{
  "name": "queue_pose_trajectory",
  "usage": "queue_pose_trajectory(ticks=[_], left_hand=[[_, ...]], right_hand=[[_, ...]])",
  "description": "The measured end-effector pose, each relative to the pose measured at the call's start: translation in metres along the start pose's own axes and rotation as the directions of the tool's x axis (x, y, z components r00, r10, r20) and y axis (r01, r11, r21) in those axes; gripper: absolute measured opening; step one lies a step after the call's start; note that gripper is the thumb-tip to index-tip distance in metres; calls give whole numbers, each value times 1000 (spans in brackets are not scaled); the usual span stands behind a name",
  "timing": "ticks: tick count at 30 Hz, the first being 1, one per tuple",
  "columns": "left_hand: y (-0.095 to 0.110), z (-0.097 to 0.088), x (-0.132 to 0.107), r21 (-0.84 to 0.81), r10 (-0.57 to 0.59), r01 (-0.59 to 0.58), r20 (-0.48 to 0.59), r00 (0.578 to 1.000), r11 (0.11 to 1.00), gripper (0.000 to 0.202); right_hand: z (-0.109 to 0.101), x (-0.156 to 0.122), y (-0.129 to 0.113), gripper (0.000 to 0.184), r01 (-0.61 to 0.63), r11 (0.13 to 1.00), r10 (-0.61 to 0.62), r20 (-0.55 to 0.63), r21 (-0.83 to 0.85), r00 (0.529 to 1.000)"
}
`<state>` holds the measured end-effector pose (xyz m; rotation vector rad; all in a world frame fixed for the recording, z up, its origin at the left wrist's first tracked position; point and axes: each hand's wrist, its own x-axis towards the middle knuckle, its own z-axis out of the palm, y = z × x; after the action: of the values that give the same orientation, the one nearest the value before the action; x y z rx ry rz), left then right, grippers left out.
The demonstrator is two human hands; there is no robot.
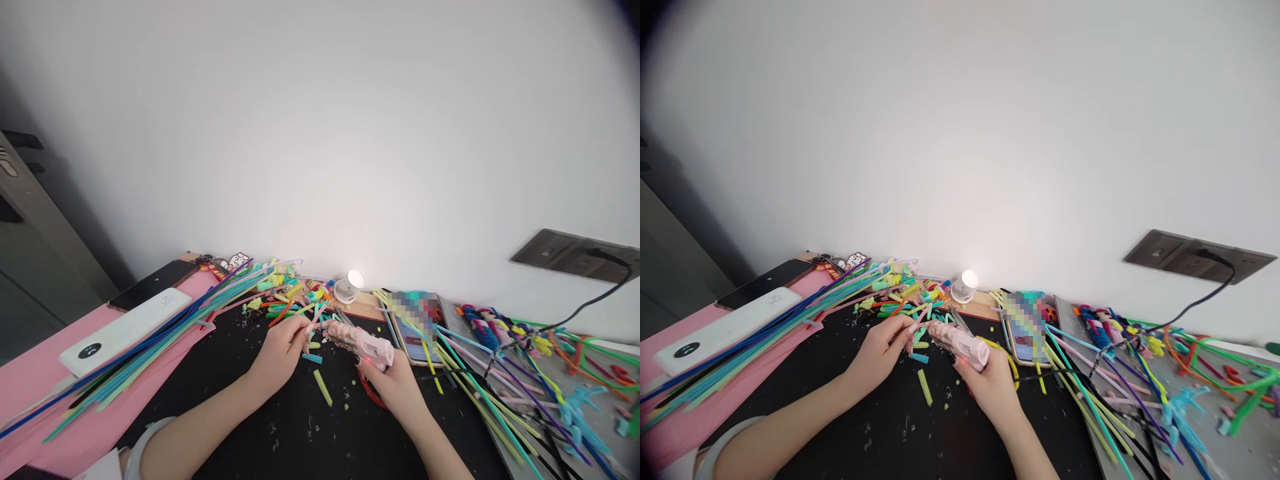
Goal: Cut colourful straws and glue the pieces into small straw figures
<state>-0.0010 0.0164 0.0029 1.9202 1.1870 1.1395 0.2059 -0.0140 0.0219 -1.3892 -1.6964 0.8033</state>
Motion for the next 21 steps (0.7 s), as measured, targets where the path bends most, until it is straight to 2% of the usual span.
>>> queue_pose_trajectory(ticks=[6, 21], left_hand=[[2, 1, -1, 12, 23, -23, 10, 1000, 1000, 25], [-1, 2, -1, 28, 47, -48, 14, 999, 998, 25]], right_hand=[[2, -1, 1, 22, 17, 1000, -17, -27, -11, 999], [3, -1, 6, 27, 62, 995, -62, -4, -81, 998]])
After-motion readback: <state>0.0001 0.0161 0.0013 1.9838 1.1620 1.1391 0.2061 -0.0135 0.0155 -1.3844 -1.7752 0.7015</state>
